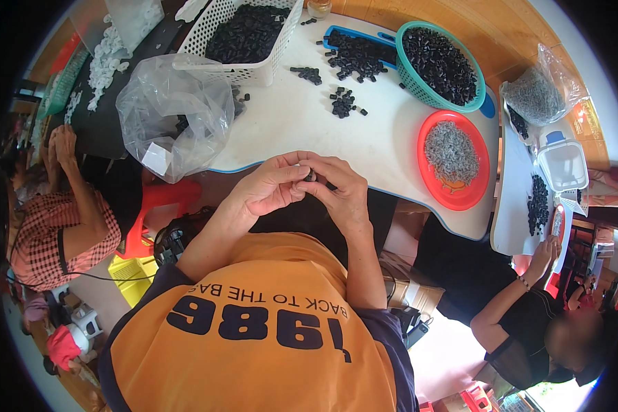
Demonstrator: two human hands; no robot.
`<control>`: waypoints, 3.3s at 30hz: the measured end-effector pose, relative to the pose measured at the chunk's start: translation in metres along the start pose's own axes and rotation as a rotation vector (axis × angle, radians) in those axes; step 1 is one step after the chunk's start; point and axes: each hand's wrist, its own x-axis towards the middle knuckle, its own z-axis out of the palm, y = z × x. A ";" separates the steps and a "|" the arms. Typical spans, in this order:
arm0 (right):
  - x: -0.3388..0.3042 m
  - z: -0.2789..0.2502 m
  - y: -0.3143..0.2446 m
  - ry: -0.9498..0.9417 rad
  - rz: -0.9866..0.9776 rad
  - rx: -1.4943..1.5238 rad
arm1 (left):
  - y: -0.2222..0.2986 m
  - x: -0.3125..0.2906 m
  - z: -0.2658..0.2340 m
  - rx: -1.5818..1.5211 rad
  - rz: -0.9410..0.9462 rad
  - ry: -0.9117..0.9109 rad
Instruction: Assembling small manufactured components by inserting silver pins into black plastic parts at a workbench.
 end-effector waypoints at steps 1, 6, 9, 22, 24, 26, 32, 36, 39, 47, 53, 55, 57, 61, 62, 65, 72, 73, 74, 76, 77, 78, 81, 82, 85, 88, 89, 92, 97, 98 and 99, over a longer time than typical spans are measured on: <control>-0.001 0.000 0.000 -0.001 -0.004 0.005 | 0.000 0.000 0.000 0.008 -0.007 -0.005; -0.003 0.001 -0.003 0.131 -0.078 -0.002 | -0.002 0.000 0.004 -0.049 0.015 0.006; -0.001 0.008 -0.001 0.295 -0.244 -0.129 | -0.006 0.000 0.008 -0.103 0.048 0.065; -0.008 0.001 -0.027 0.274 -0.072 -0.236 | -0.010 -0.001 0.023 -0.146 0.180 0.193; -0.009 0.002 -0.029 0.266 -0.081 -0.275 | -0.012 -0.002 0.024 -0.118 0.210 0.186; -0.009 0.003 -0.029 0.274 -0.094 -0.283 | -0.013 -0.004 0.024 -0.061 0.235 0.197; -0.011 0.007 -0.025 0.281 -0.142 -0.327 | -0.012 -0.008 0.021 0.121 0.289 0.233; -0.011 0.005 -0.021 0.225 -0.037 -0.168 | -0.006 -0.009 0.019 0.141 0.227 0.173; -0.011 0.000 -0.018 0.146 0.117 0.046 | -0.004 -0.009 0.020 0.137 0.149 0.204; -0.014 -0.011 -0.006 -0.021 0.214 0.172 | -0.004 -0.009 0.013 0.144 0.038 0.120; -0.013 -0.011 -0.001 0.023 0.106 0.171 | -0.006 -0.011 0.009 -0.014 -0.041 0.097; -0.013 -0.010 0.001 0.026 0.096 0.180 | -0.007 -0.010 0.008 -0.070 -0.089 0.085; -0.013 -0.010 0.002 0.029 0.087 0.183 | -0.007 -0.008 0.005 -0.109 -0.119 0.061; -0.014 -0.009 0.002 0.034 0.076 0.175 | -0.010 -0.005 -0.001 -0.173 -0.152 0.035; -0.014 -0.008 0.001 0.036 0.079 0.173 | -0.012 -0.005 -0.001 -0.162 -0.144 0.033; -0.012 -0.010 -0.002 0.017 0.035 0.066 | -0.015 -0.005 -0.003 -0.141 -0.120 0.023; -0.011 -0.010 -0.009 -0.002 -0.048 -0.060 | -0.020 -0.005 -0.006 -0.175 -0.114 -0.005; -0.011 -0.011 -0.009 -0.007 -0.057 -0.071 | -0.020 -0.005 -0.005 -0.185 -0.114 -0.016; -0.011 -0.011 -0.009 -0.014 -0.063 -0.084 | -0.020 -0.005 -0.004 -0.170 -0.113 -0.006; -0.011 -0.011 -0.008 -0.006 -0.085 -0.060 | -0.018 -0.006 -0.001 -0.136 -0.113 0.017; -0.011 -0.011 -0.007 0.000 -0.096 -0.049 | -0.017 -0.006 0.000 -0.128 -0.111 0.024; -0.011 -0.011 -0.006 0.004 -0.087 -0.045 | -0.015 -0.006 0.002 -0.115 -0.111 0.037; -0.011 -0.012 -0.002 0.019 -0.076 -0.016 | -0.009 -0.007 0.007 -0.058 -0.095 0.092; -0.010 -0.012 -0.001 0.022 -0.080 0.009 | -0.008 -0.007 0.008 -0.048 -0.074 0.092; -0.009 -0.011 -0.003 -0.009 -0.072 -0.020 | -0.009 -0.003 0.009 -0.055 -0.054 0.014; -0.010 -0.013 -0.010 -0.043 -0.025 -0.070 | -0.013 -0.001 0.006 -0.016 -0.034 0.086; -0.009 -0.013 -0.012 -0.056 -0.005 -0.084 | -0.014 0.000 0.005 -0.019 -0.033 0.069; -0.008 -0.010 -0.014 -0.087 -0.190 -0.295 | -0.014 -0.002 -0.001 0.002 -0.047 0.066; -0.014 -0.004 -0.004 -0.065 -0.167 -0.322 | -0.015 -0.006 -0.009 0.039 -0.095 0.167; -0.015 -0.002 -0.001 -0.069 -0.167 -0.304 | -0.015 -0.007 -0.010 0.029 -0.108 0.160; -0.016 0.000 0.002 -0.073 -0.167 -0.286 | -0.014 -0.008 -0.011 0.018 -0.118 0.146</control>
